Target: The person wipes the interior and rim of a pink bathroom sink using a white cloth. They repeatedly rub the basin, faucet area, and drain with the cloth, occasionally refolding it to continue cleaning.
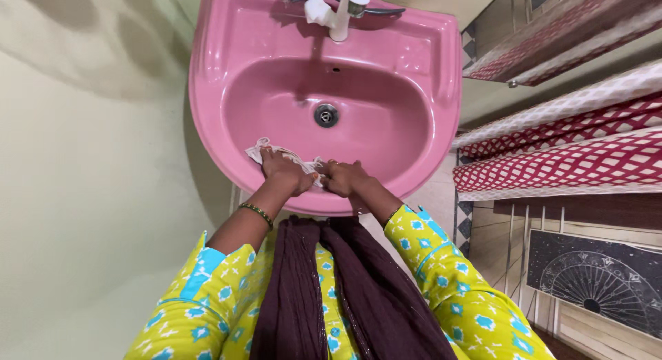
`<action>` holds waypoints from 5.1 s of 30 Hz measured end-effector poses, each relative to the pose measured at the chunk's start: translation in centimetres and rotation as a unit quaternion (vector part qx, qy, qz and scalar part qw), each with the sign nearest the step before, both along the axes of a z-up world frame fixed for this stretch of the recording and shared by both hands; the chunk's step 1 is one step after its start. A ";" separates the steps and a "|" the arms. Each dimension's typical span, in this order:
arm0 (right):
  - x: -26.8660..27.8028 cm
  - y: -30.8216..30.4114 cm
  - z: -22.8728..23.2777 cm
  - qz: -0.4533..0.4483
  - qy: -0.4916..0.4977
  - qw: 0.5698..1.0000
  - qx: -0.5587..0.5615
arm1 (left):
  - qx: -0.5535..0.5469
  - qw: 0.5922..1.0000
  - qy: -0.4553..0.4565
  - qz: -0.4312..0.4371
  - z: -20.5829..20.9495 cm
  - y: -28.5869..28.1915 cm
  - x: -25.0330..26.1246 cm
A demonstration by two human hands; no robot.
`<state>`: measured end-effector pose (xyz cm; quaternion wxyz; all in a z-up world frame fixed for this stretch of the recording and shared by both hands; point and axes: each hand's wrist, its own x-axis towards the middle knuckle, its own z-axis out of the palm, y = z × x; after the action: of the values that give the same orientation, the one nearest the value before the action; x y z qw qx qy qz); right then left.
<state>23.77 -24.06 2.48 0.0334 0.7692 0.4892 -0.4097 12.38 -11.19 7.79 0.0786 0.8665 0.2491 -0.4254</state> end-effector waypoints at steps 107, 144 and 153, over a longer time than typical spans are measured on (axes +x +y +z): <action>0.9 17.1 -13.1 -0.004 0.060 0.915 0.398 | 0.161 0.976 0.025 -0.143 -7.8 7.0 1.1; -4.3 7.2 1.6 -0.028 0.127 0.895 0.426 | 0.120 0.973 -0.134 -0.143 3.7 10.7 -1.6; -3.4 3.1 -0.2 -0.070 0.141 0.935 0.317 | -0.035 0.991 -0.124 -0.038 0.9 7.8 -1.4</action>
<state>20.39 -20.94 2.30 -0.3099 0.7063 0.5386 -0.3390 10.98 -3.39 8.67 0.1231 0.9181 0.1891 -0.3258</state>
